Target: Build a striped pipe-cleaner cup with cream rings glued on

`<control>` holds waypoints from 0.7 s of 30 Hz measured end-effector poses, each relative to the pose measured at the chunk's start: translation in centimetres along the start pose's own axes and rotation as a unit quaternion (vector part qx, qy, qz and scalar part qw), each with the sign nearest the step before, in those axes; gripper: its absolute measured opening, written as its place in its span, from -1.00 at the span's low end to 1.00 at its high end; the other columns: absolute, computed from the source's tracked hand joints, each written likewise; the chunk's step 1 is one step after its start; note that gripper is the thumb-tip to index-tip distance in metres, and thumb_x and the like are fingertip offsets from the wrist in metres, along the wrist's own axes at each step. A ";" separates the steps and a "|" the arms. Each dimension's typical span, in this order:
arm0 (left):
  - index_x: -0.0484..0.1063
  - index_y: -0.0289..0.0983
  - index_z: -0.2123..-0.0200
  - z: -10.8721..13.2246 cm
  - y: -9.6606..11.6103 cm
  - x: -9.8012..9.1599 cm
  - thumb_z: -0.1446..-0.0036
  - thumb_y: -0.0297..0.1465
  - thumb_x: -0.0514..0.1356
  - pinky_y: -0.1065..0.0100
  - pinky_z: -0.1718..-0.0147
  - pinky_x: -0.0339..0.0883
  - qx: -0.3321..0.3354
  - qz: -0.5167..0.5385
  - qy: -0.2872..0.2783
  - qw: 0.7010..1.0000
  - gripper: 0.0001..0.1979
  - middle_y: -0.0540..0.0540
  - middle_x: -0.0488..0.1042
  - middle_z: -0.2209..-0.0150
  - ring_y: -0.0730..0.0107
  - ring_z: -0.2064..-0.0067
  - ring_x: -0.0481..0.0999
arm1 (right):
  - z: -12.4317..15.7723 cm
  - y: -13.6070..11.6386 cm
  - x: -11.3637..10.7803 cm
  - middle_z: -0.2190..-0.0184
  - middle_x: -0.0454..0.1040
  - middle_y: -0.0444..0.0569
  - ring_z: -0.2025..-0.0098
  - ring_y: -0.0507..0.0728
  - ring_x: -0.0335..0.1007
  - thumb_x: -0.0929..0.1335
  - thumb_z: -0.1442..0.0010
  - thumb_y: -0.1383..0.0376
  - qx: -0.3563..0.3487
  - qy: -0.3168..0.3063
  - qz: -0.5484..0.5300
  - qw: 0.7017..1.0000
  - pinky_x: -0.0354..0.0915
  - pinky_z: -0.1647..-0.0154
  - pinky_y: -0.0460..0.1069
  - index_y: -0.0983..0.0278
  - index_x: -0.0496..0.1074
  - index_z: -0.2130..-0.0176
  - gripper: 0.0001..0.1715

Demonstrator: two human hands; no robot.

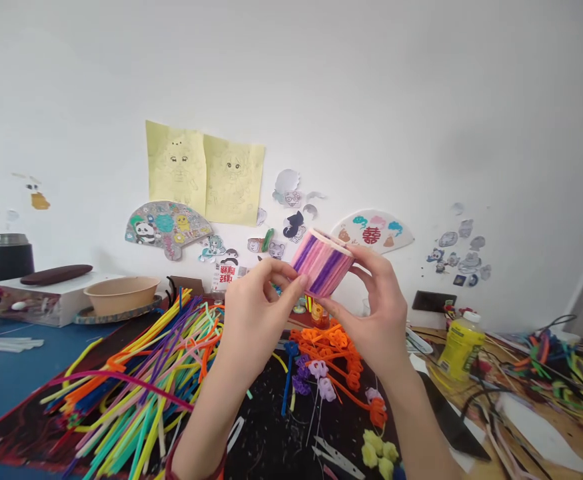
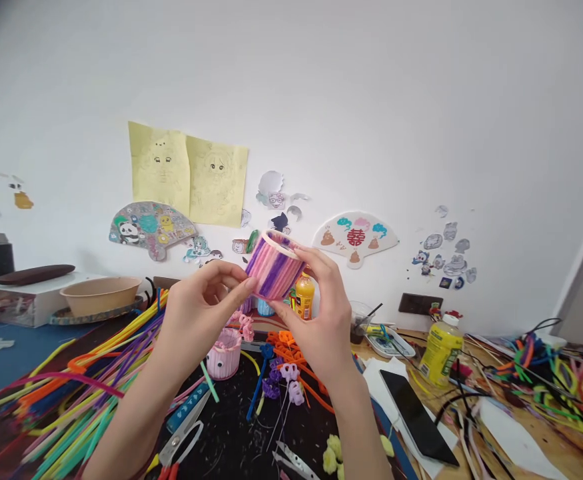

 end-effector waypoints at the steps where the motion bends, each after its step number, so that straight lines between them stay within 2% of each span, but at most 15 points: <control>1: 0.48 -0.24 0.39 0.0 0.0 0.0 -0.10 -0.25 0.29 0.45 0.57 0.13 -0.005 -0.001 0.001 1.000 -0.83 0.03 0.48 0.53 0.51 0.58 0.28 | 0.0 -0.1 0.0 -0.15 0.32 0.00 -0.23 0.29 0.23 0.48 -0.11 0.37 -0.005 0.000 0.004 1.000 0.22 -0.28 0.30 0.07 0.26 -0.18 -0.30; 4: 0.46 -0.26 0.43 -0.1 0.0 -0.1 -0.10 -0.30 0.28 0.45 0.56 0.14 -0.033 0.045 -0.017 0.998 -0.84 0.03 0.46 0.53 0.50 0.55 0.30 | 0.1 0.0 0.1 -0.16 0.31 -0.01 -0.25 0.30 0.21 0.47 -0.12 0.38 -0.012 -0.006 0.018 1.000 0.22 -0.27 0.32 0.05 0.26 -0.17 -0.31; 8: 0.43 -0.27 0.43 -0.1 -0.2 -0.3 -0.10 -0.27 0.28 0.48 0.59 0.08 -0.096 0.182 -0.050 0.977 -0.80 0.06 0.36 0.56 0.54 0.56 0.25 | 0.1 0.3 0.1 -0.16 0.32 0.00 -0.23 0.30 0.23 0.47 -0.12 0.37 -0.013 -0.009 0.015 1.000 0.24 -0.25 0.32 0.04 0.25 -0.17 -0.31; 11: 0.44 -0.28 0.42 -0.2 -0.6 -0.9 -0.11 -0.27 0.30 0.52 0.57 0.08 -0.119 0.257 -0.031 0.959 -0.80 0.09 0.30 0.57 0.58 0.55 0.21 | 0.2 0.9 0.1 -0.15 0.32 0.01 -0.22 0.29 0.25 0.47 -0.12 0.38 -0.010 -0.011 0.012 1.000 0.24 -0.26 0.32 0.06 0.25 -0.18 -0.30; 13: 0.47 -0.28 0.38 -0.5 -1.0 -1.2 -0.12 -0.29 0.30 0.53 0.48 0.21 -0.122 0.316 -0.014 0.941 -0.83 0.04 0.40 0.47 0.56 0.47 0.31 | 0.2 1.2 0.1 -0.14 0.33 0.02 -0.21 0.30 0.25 0.47 -0.12 0.36 -0.007 -0.011 0.018 1.000 0.24 -0.25 0.32 0.06 0.24 -0.18 -0.30; 16: 0.52 -0.27 0.34 -0.9 -1.2 -1.8 -0.15 -0.36 0.27 0.47 0.25 0.38 -0.130 0.449 -0.004 0.884 -0.91 -0.07 0.51 0.18 0.44 0.19 0.49 | 0.3 1.8 0.1 -0.13 0.33 0.02 -0.19 0.30 0.27 0.47 -0.12 0.33 -0.004 -0.011 0.026 1.000 0.27 -0.22 0.31 0.07 0.24 -0.18 -0.30; 17: 0.52 -0.27 0.34 -0.9 -1.1 -2.0 -0.16 -0.39 0.26 0.45 0.20 0.41 -0.131 0.493 -0.002 0.860 -0.93 -0.07 0.52 0.14 0.40 0.12 0.51 | 0.3 2.0 0.1 -0.13 0.34 0.02 -0.19 0.30 0.27 0.48 -0.12 0.32 -0.002 -0.014 0.028 1.000 0.28 -0.21 0.30 0.08 0.24 -0.18 -0.30; 19: 0.48 -0.25 0.38 -0.9 -0.5 -2.4 -0.17 -0.45 0.24 0.45 0.20 0.44 -0.125 0.573 -0.002 0.810 -0.94 -0.02 0.53 0.24 0.42 0.14 0.54 | 0.3 2.3 0.2 -0.13 0.34 0.03 -0.17 0.28 0.29 0.48 -0.11 0.31 0.004 -0.021 0.031 0.999 0.31 -0.19 0.28 0.09 0.24 -0.17 -0.31; 21: 0.42 -0.26 0.40 -0.7 0.3 -2.9 -0.16 -0.53 0.24 0.53 0.35 0.42 -0.101 0.637 -0.015 0.764 -0.90 0.09 0.46 0.44 0.58 0.37 0.51 | 0.4 2.6 0.2 -0.12 0.34 0.03 -0.15 0.27 0.30 0.49 -0.10 0.32 0.011 -0.026 0.036 0.999 0.32 -0.18 0.25 0.10 0.24 -0.17 -0.31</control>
Point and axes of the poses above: each hand's wrist, its own z-axis away from the middle knuckle, its own x-axis out of the palm, y = z × x, the point moved 1 cm from there along -z, towards the middle knuckle
